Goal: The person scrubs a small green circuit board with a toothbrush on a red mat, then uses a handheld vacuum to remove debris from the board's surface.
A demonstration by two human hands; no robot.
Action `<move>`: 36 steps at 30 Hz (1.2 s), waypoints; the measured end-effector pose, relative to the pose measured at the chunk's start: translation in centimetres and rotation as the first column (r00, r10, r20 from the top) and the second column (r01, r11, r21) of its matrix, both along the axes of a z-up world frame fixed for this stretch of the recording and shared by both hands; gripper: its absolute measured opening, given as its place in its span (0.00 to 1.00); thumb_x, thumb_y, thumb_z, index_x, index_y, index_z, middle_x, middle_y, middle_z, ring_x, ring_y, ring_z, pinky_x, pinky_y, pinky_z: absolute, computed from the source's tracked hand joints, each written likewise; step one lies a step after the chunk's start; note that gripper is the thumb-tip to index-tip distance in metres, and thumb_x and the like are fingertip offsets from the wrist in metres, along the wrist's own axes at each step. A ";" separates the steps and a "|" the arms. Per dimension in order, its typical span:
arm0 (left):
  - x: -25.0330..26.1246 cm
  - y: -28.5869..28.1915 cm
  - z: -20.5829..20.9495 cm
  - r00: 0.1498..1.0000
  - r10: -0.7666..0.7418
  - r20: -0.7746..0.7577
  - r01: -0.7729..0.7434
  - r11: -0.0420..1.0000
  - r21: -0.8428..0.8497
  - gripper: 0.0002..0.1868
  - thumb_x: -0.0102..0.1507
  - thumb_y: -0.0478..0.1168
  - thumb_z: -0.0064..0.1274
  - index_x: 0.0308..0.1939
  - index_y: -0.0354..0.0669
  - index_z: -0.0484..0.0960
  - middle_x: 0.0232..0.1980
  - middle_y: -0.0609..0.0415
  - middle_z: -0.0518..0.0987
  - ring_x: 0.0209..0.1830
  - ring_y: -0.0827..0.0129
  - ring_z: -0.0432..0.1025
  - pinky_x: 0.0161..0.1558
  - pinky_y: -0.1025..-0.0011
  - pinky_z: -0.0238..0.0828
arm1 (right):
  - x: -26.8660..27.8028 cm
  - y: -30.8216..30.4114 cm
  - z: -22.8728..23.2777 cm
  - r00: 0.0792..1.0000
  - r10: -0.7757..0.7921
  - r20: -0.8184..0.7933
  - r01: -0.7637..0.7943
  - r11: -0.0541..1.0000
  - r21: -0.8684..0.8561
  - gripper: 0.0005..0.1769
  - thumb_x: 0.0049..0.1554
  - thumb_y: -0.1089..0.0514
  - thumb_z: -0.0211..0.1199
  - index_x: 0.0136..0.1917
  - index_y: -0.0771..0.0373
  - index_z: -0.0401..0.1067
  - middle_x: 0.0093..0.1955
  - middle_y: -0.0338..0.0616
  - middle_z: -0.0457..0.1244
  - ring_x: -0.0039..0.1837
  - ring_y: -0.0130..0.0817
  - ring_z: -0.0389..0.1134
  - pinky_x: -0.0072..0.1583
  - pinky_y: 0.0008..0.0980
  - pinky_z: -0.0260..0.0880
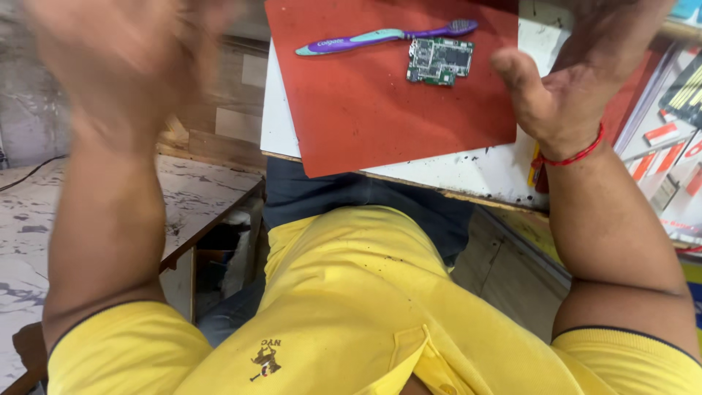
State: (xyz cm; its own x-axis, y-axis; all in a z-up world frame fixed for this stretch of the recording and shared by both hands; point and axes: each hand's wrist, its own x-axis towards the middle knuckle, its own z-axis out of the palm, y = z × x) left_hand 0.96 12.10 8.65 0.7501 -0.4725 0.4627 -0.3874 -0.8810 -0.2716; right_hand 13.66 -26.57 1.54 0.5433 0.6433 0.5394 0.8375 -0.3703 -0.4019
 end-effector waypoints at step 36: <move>2.7 -10.0 -8.6 0.861 -0.472 -0.189 -0.184 0.057 -0.981 0.15 0.72 0.46 0.58 0.49 0.35 0.84 0.42 0.50 0.83 0.40 0.71 0.78 0.47 0.76 0.75 | 0.6 1.6 2.9 0.978 0.030 -0.205 -0.113 0.907 -0.405 0.18 0.58 0.57 0.72 0.60 0.65 0.77 0.42 0.48 0.67 0.42 0.45 0.69 0.45 0.41 0.69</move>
